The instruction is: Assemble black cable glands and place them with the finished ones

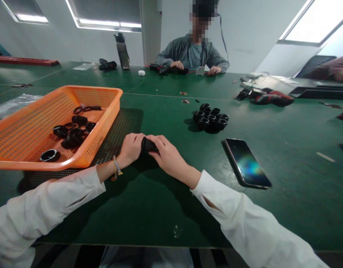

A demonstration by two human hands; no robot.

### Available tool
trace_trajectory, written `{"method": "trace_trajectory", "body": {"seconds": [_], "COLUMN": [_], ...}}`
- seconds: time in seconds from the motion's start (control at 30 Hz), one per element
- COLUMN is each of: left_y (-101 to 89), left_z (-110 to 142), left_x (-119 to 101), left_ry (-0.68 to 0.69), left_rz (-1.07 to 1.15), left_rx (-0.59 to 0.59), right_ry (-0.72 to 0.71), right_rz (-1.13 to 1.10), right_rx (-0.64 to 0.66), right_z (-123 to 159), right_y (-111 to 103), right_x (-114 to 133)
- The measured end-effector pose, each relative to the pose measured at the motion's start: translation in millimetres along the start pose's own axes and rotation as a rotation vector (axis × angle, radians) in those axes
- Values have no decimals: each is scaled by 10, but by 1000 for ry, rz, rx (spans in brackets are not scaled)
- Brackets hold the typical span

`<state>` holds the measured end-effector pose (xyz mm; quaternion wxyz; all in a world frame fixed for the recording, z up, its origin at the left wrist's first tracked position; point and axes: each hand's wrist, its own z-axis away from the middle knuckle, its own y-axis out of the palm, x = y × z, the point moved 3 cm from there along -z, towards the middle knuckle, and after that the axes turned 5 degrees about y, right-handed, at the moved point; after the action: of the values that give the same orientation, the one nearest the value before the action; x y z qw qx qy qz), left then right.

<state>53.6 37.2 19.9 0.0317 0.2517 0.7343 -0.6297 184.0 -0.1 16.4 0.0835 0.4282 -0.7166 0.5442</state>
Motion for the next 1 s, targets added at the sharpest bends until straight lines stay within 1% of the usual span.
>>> {"method": "trace_trajectory", "body": {"seconds": [0.03,0.1,0.23,0.3,0.43,0.47,0.53,0.63,0.7,0.8,0.87,0.93,1.0], "left_y": [7,19,19,3,-41,-50,-59,-48,-29,2,17,30,41], "left_z": [-5,-7,5,14,34,37,39,28,14,-8,-13,-8,6], "left_x": [5,10,5,-5,-33,-39,-46,-42,-29,-9,-1,2,6], "left_ry": [1,8,19,21,29,28,24,19,15,13,19,30,41], "left_rz": [-15,-43,-81,-85,-80,-78,-72,-43,-26,-43,-70,-98,-116], "left_rx": [7,24,48,51,56,55,51,38,39,53,60,66,66], "right_ry": [-41,-72,-26,44,311,352,378,320,228,49,-27,-46,-36], "right_rz": [19,55,98,75,-93,-148,-210,-179,-121,-28,31,84,122], "right_rx": [-3,2,10,10,70,83,87,71,60,34,22,21,20], "right_z": [0,-2,-10,-10,11,17,24,19,10,0,-2,-6,-9], "right_y": [-4,-3,19,33,67,73,72,50,30,-1,-8,1,20], "right_x": [-3,-9,-3,11,37,48,65,57,42,35,35,31,30]}}
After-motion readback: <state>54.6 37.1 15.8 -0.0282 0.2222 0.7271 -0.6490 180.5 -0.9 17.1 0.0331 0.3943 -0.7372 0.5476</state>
